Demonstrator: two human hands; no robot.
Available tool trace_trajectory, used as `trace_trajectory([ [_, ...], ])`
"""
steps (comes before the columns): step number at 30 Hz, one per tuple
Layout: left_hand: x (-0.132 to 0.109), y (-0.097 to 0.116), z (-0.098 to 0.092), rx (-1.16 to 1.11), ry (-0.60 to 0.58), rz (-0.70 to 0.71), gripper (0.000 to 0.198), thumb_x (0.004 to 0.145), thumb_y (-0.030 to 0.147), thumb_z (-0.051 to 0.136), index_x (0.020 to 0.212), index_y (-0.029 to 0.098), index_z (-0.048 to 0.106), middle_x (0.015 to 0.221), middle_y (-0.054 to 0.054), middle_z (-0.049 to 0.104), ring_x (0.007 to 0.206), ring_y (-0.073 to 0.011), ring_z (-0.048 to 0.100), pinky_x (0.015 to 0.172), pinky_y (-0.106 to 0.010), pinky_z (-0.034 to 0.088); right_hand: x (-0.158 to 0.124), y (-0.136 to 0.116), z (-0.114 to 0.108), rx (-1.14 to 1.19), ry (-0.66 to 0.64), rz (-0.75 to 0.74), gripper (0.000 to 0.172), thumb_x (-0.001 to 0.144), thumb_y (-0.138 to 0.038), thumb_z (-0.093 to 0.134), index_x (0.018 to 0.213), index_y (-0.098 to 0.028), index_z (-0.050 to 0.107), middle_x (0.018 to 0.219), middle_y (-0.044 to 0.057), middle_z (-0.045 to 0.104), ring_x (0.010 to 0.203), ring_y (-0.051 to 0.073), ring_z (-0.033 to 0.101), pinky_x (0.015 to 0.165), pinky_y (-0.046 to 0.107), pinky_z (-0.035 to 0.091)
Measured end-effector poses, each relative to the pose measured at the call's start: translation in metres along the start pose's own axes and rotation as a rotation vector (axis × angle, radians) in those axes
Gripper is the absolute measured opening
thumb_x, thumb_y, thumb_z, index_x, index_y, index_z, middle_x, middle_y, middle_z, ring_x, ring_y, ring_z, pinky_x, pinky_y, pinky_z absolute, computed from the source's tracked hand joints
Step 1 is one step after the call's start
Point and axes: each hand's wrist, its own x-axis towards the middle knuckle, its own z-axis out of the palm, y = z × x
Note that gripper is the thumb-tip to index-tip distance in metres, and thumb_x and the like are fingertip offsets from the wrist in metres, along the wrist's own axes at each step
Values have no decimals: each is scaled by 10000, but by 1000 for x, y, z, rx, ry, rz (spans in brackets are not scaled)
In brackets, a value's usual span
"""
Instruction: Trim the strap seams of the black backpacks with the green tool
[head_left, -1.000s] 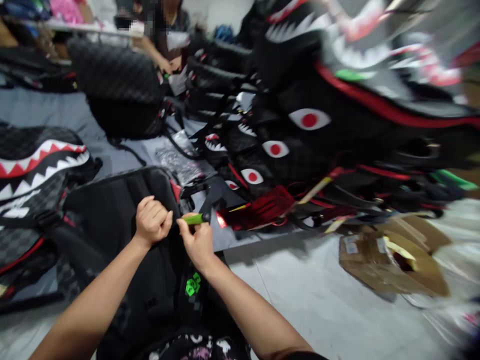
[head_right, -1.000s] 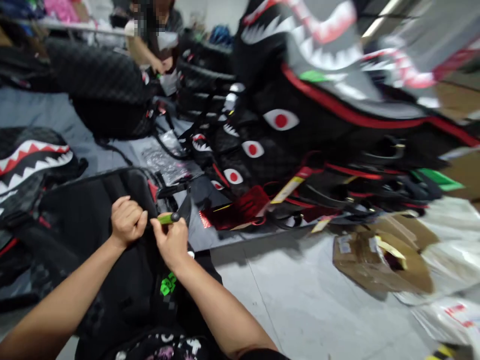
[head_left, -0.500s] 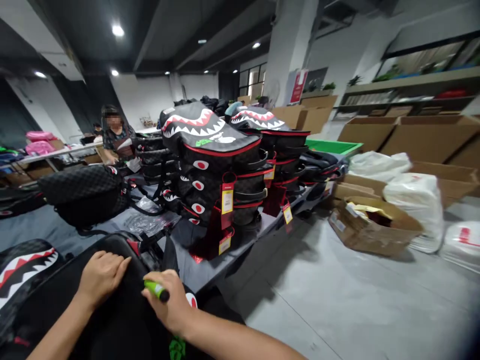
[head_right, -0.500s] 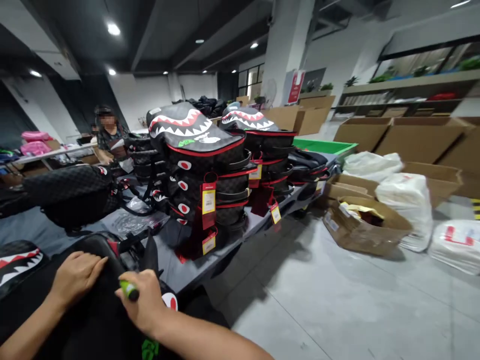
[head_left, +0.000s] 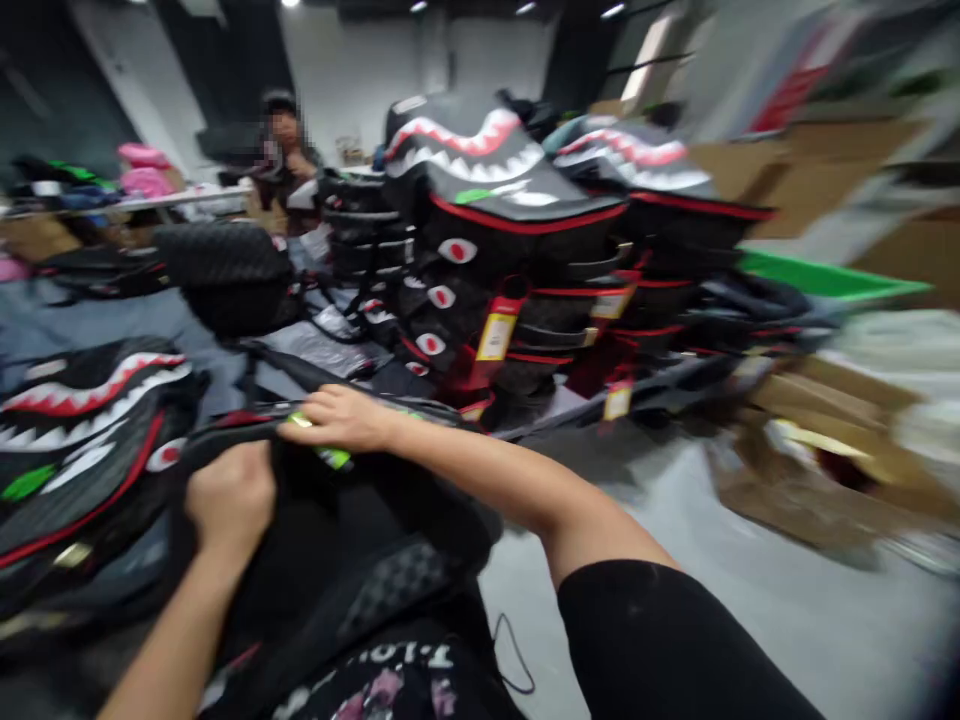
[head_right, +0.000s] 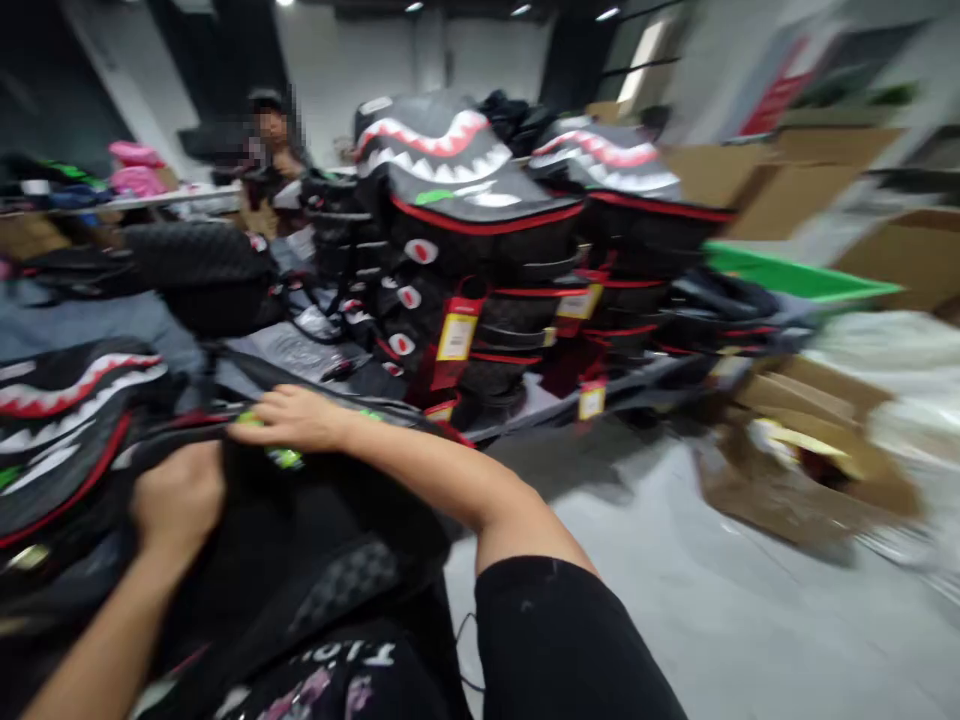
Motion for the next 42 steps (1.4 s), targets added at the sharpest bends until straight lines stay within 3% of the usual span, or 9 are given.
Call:
trace_trajectory([
  [3, -9, -10, 25, 85, 23, -51, 248, 966, 201, 433, 938, 196, 680, 867, -64, 763, 757, -201, 710, 691, -320, 523, -29, -3, 52, 107, 116, 143, 462, 1052, -248, 275, 1021, -268, 735, 855, 33, 707, 788, 116, 644, 805, 317, 519],
  [9, 14, -57, 5, 159, 133, -220, 310, 1015, 240, 366, 1043, 164, 666, 1072, -88, 735, 1064, -196, 654, 976, -364, 496, -20, -22, 98, 361, 149, 264, 298, 1010, -300, 449, 1183, -273, 691, 969, 84, 724, 947, 210, 675, 799, 382, 532],
  [12, 39, -71, 19, 145, 31, -245, 288, 1011, 239, 389, 1060, 172, 665, 1139, -77, 722, 1128, -190, 621, 1016, -353, 462, -8, -42, 101, 391, 116, 350, 281, 998, -252, 475, 1191, -240, 680, 970, 84, 729, 933, 212, 678, 786, 379, 527],
  [17, 55, -81, 59, 141, -239, -306, 334, 1023, 355, 406, 1068, 175, 684, 993, -101, 754, 950, -240, 690, 850, -370, 497, -19, -77, 95, 431, 169, 430, 268, 948, -151, 533, 1188, -194, 645, 919, 71, 708, 877, 202, 671, 801, 391, 538],
  [22, 45, -84, 50, 74, -390, -266, 434, 1012, 462, 435, 1342, 203, 549, 1255, -87, 684, 1146, -224, 633, 957, -357, 465, -42, -72, 94, 451, 228, 377, 378, 911, -109, 576, 1270, -225, 597, 1046, 81, 726, 1008, 218, 696, 915, 442, 578],
  [28, 34, -76, 26, 93, -640, -88, 1246, 688, 514, 839, 1594, 183, 51, 1601, -217, 287, 1488, -380, 252, 1190, -535, 204, -47, -67, 100, 530, 276, 418, 501, 858, -86, 608, 1335, -227, 544, 1090, 98, 743, 1081, 249, 687, 960, 479, 582],
  [33, 34, -71, 39, 273, -686, -95, 1359, 606, 437, 912, 1594, 184, 13, 1583, -276, 273, 1429, -425, 329, 1140, -588, 231, -47, -69, 98, 553, 229, 469, 447, 865, -137, 593, 1303, -221, 567, 1056, 99, 744, 1039, 266, 696, 942, 501, 582],
  [38, 27, -72, 42, 241, -647, -35, 1093, 785, 414, 785, 1591, 173, 87, 1468, -184, 471, 1284, -319, 491, 1071, -438, 324, -48, -63, 97, 545, 168, 443, 401, 890, -207, 574, 1291, -210, 575, 1041, 98, 750, 1019, 272, 701, 926, 496, 584],
  [42, 21, -72, 41, 266, -636, -25, 1181, 742, 410, 817, 1592, 191, 28, 1569, -222, 337, 1417, -358, 362, 1153, -520, 201, -45, -62, 96, 540, 153, 464, 407, 885, -191, 574, 1292, -208, 573, 1028, 93, 753, 1009, 257, 700, 924, 471, 583],
])
